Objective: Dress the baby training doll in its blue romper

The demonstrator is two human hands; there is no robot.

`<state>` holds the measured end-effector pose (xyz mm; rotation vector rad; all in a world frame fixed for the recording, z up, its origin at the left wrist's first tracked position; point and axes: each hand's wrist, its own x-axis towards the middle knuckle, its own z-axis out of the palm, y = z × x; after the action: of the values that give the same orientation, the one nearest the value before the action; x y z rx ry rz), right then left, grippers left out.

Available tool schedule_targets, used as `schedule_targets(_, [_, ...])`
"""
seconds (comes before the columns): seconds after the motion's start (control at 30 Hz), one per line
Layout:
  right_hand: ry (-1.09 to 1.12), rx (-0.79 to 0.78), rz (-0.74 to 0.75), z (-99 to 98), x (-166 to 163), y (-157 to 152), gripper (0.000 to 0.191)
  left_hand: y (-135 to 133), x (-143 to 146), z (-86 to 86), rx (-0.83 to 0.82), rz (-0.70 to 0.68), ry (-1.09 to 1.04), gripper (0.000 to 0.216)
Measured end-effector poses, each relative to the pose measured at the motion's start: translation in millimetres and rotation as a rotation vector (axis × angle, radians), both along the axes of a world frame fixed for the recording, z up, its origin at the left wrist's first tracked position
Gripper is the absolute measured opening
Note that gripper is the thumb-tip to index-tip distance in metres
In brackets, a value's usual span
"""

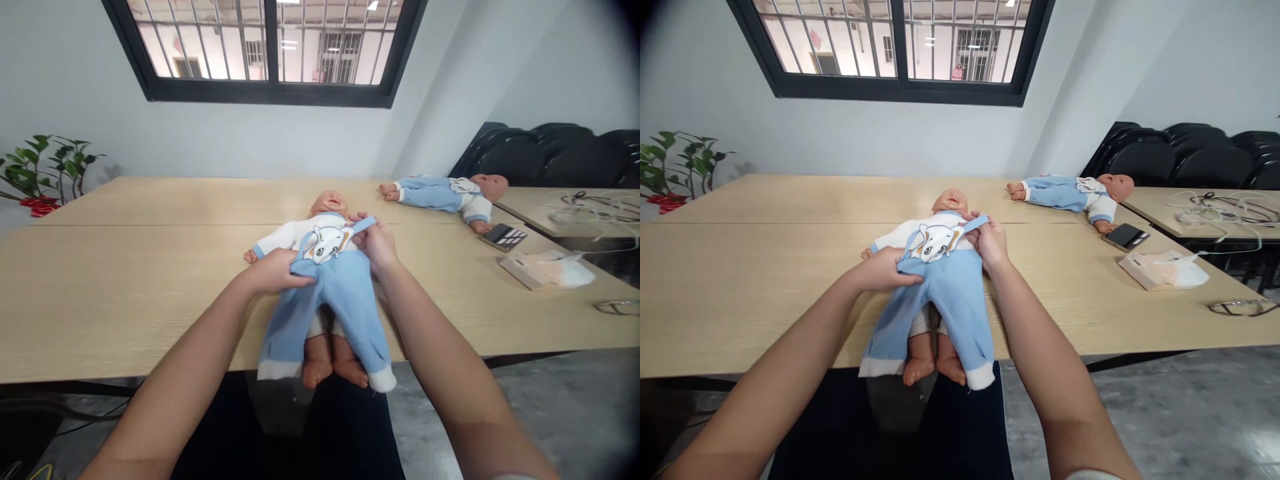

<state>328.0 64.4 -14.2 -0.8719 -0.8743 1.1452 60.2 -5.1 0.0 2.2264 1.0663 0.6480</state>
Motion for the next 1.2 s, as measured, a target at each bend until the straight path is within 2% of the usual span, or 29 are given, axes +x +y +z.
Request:
schedule_targets(0.07, [-0.014,0.038,0.041,1.1,-1.2,-3.0,0.020,2.2,3.2,-3.3,0.089,0.081,0.013,0.042])
schedule_targets(0.2, [-0.109,0.074,0.235,3.6,-0.6,-13.4,0.042,10.1,7.9,-10.1,0.226,0.266,-0.225,0.037])
schedule_targets(0.33, [-0.252,0.096,0.397,7.8,2.7,-22.9,0.059,15.1,11.2,-13.7,0.165,0.358,-0.428,0.045])
schedule_targets(0.43, [-0.349,0.117,0.451,10.6,1.6,-27.0,0.061,14.8,11.2,-13.3,0.057,0.368,-0.524,0.049])
schedule_targets(0.53, [-0.353,0.098,0.341,10.7,-1.3,-26.0,0.050,10.9,6.7,-9.1,-0.049,0.268,-0.542,0.054])
schedule_targets(0.67, [-0.297,0.137,-0.018,8.6,2.3,-15.8,0.028,2.9,-2.5,-0.4,-0.246,0.002,-0.334,0.062])
schedule_targets(0.73, [-0.339,0.175,-0.156,7.6,7.8,-9.0,0.022,-2.0,-3.7,4.4,-0.257,-0.119,-0.178,0.064])
schedule_targets(0.83, [-0.386,0.225,-0.248,5.5,16.1,0.0,0.020,-9.9,-0.1,11.4,-0.198,-0.238,-0.056,0.080])
schedule_targets(0.9, [-0.399,0.249,-0.266,3.7,19.9,4.3,0.021,-13.9,3.4,13.8,-0.224,-0.284,-0.030,0.069])
schedule_targets(0.97, [-0.414,0.259,-0.270,1.9,21.9,7.1,0.022,-15.1,5.6,13.3,-0.268,-0.280,-0.027,0.044])
schedule_targets(1.03, [-0.421,0.260,-0.269,0.4,22.9,8.8,0.023,-13.4,7.1,9.7,-0.289,-0.228,-0.093,0.032])
schedule_targets(1.1, [-0.411,0.253,-0.278,-0.7,23.7,9.9,0.024,-9.8,9.4,4.3,-0.242,-0.143,-0.241,0.035])
schedule_targets(1.2, [-0.388,0.228,-0.304,-1.1,25.4,11.0,0.026,-5.3,16.1,-4.5,-0.067,-0.033,-0.455,0.050])
